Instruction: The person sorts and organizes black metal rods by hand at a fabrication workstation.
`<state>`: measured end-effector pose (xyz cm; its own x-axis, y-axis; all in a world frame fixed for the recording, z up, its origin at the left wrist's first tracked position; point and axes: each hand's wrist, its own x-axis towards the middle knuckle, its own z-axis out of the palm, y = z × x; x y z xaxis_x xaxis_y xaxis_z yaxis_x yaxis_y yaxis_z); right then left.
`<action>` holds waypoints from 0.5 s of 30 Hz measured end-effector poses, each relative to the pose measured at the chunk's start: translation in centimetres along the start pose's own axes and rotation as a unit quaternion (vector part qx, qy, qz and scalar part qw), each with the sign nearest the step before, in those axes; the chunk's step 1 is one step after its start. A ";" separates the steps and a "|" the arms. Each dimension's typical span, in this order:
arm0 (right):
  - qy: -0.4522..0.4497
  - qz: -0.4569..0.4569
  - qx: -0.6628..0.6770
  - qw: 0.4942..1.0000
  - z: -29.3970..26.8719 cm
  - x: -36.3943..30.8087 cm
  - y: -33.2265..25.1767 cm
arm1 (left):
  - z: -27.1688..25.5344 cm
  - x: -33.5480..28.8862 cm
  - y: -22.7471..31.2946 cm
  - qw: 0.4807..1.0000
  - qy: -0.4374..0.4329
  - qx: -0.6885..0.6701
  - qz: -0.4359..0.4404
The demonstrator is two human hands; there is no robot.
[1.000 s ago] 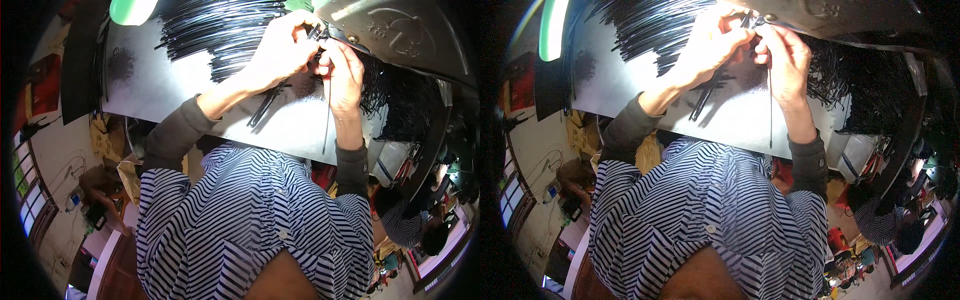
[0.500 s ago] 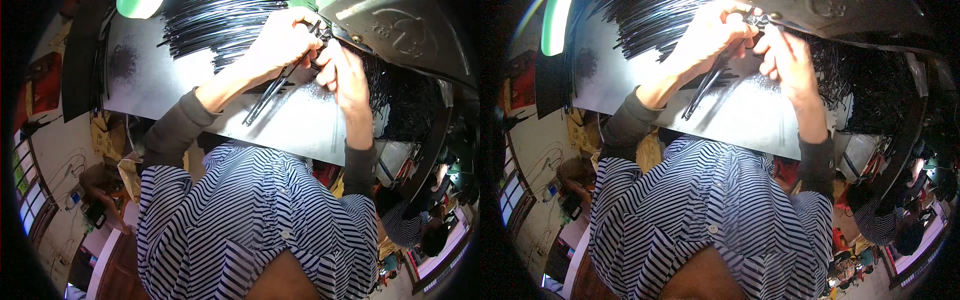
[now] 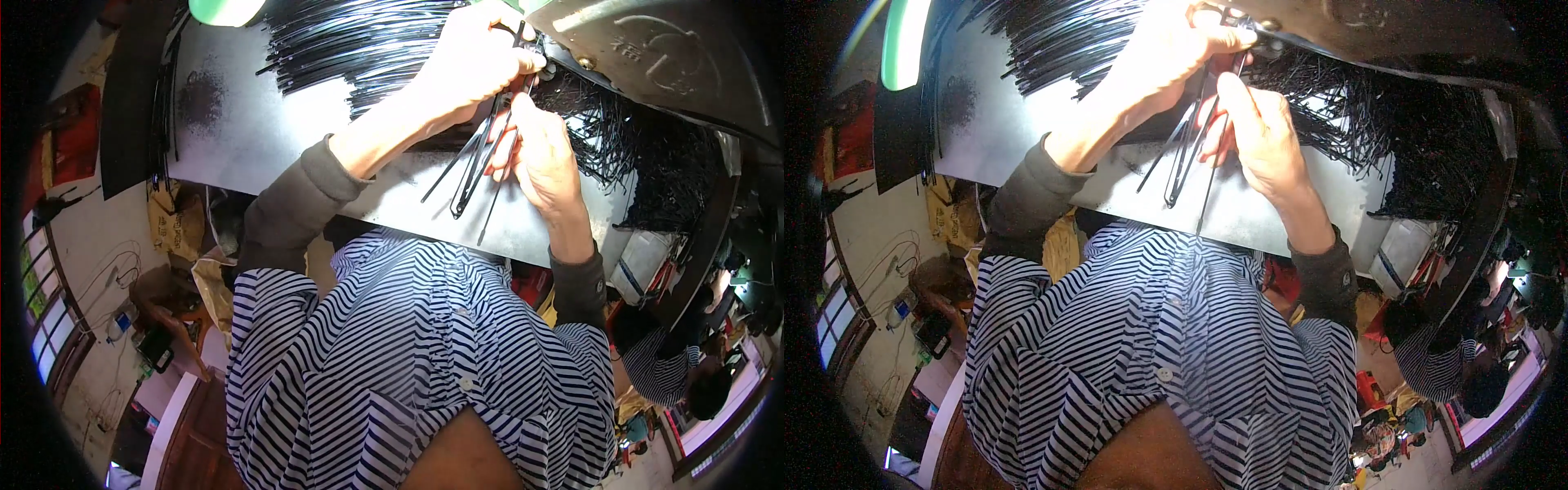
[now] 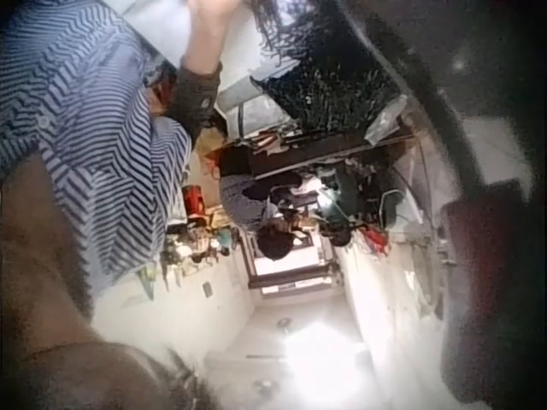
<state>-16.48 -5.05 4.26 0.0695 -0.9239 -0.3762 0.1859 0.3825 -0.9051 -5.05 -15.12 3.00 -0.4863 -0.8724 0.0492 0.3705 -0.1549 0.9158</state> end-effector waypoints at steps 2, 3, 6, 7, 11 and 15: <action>-0.003 0.006 0.024 1.000 -0.3 0.4 0.0 | 0.5 -0.1 3.3 0.952 0.045 0.295 -0.065; 0.003 -0.012 0.030 0.999 -0.3 0.4 0.0 | 0.1 0.2 1.7 0.956 0.046 0.290 -0.015; 0.026 -0.008 0.006 1.000 -0.5 0.3 0.3 | 0.9 -0.2 3.4 0.970 0.043 0.212 -0.111; 0.024 -0.009 0.006 1.000 -0.4 0.3 0.2 | 0.4 -0.4 2.3 0.970 0.045 0.213 -0.110; 0.028 -0.005 -0.035 0.999 -0.2 0.1 0.0 | 0.3 -1.0 -0.3 0.972 0.050 0.189 0.132; 0.040 -0.022 -0.088 0.995 -0.1 0.2 -0.1 | 1.2 -1.2 0.9 0.993 0.070 0.079 -0.048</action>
<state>-16.60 -5.24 4.25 -0.0141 -0.9390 -0.3435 0.0121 0.3434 -0.9391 -5.07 -13.63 4.25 -0.3952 -0.9146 -0.0861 0.1943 -0.1749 0.9652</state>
